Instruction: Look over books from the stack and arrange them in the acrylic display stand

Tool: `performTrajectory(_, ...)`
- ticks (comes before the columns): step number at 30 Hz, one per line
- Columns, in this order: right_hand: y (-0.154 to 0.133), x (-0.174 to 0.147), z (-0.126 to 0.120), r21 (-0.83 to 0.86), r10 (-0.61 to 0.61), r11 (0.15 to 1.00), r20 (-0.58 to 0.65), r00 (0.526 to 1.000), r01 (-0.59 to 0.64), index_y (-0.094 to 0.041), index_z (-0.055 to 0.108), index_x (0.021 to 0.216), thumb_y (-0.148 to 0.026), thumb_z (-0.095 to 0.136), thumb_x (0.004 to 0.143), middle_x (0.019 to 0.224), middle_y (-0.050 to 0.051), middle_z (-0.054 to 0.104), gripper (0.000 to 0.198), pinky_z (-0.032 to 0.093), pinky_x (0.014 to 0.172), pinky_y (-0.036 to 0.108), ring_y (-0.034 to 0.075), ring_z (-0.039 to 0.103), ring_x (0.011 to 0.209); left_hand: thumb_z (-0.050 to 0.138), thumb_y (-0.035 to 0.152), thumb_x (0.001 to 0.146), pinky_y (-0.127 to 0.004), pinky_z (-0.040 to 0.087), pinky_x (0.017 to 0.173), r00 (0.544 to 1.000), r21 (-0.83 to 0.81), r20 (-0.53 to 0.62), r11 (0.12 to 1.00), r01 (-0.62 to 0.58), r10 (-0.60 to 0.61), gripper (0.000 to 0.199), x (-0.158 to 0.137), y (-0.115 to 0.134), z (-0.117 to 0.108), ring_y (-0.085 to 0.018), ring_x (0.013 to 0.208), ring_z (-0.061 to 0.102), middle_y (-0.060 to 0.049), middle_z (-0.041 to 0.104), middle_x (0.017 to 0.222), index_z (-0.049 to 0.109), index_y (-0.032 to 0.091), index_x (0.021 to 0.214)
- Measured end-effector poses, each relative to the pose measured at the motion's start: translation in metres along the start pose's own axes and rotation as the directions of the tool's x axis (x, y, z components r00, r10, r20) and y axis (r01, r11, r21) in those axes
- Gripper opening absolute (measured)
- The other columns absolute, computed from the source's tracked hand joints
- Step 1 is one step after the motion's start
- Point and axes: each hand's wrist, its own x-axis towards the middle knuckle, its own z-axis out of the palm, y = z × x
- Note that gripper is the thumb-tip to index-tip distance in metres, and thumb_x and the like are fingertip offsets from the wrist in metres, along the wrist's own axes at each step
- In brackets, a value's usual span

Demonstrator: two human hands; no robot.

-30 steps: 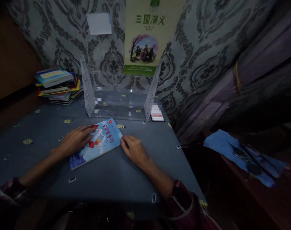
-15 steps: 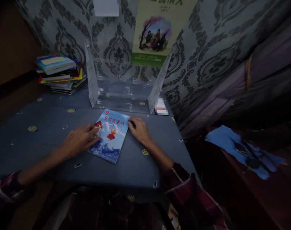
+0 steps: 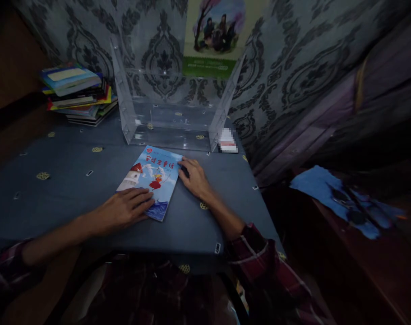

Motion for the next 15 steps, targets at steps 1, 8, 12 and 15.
performTrajectory(1,-0.001,-0.001,0.000,-0.002,-0.007,1.000,-0.001,1.000,0.007,-0.017,0.069,0.115,-0.028,0.053,0.093,0.124,0.016,0.069,0.029,0.048,0.101,0.052,0.030,0.061,0.121,0.055,0.031,0.101,-0.041,0.050,0.103,1.000,-0.002,-0.002,1.000,-0.007,0.007,0.032,0.000,0.000,-0.001,-0.027,0.128,0.057,-0.014,0.065,0.129,0.062,0.014,0.127)
performTrajectory(8,-0.021,-0.010,0.000,0.039,-0.074,0.996,-0.004,0.997,0.075,-0.020,0.073,0.103,-0.028,0.055,0.092,0.118,0.012,0.072,0.022,0.047,0.102,0.053,0.029,0.061,0.119,0.043,0.030,0.106,-0.039,0.055,0.099,0.999,-0.095,0.019,0.995,0.028,-0.026,0.031,0.001,-0.003,-0.007,-0.023,0.120,0.063,-0.010,0.069,0.124,0.066,0.018,0.124)
performTrajectory(12,-0.039,-0.015,0.001,0.096,-0.133,0.987,0.020,0.991,0.130,-0.020,0.073,0.101,-0.030,0.053,0.095,0.115,0.012,0.073,0.023,0.048,0.101,0.053,0.028,0.063,0.117,0.041,0.027,0.106,-0.036,0.056,0.095,0.999,-0.106,0.034,0.994,0.035,-0.032,0.032,0.003,-0.005,-0.011,-0.021,0.114,0.066,-0.009,0.070,0.123,0.066,0.018,0.122)
performTrajectory(15,-0.050,-0.018,0.001,0.133,-0.152,0.981,0.050,0.987,0.145,-0.021,0.074,0.102,-0.029,0.053,0.096,0.113,0.012,0.073,0.023,0.048,0.102,0.052,0.027,0.064,0.116,0.038,0.025,0.106,-0.035,0.057,0.091,0.997,-0.116,0.071,0.992,0.042,-0.033,0.033,0.005,-0.006,-0.017,-0.021,0.110,0.068,-0.010,0.069,0.124,0.066,0.018,0.123)
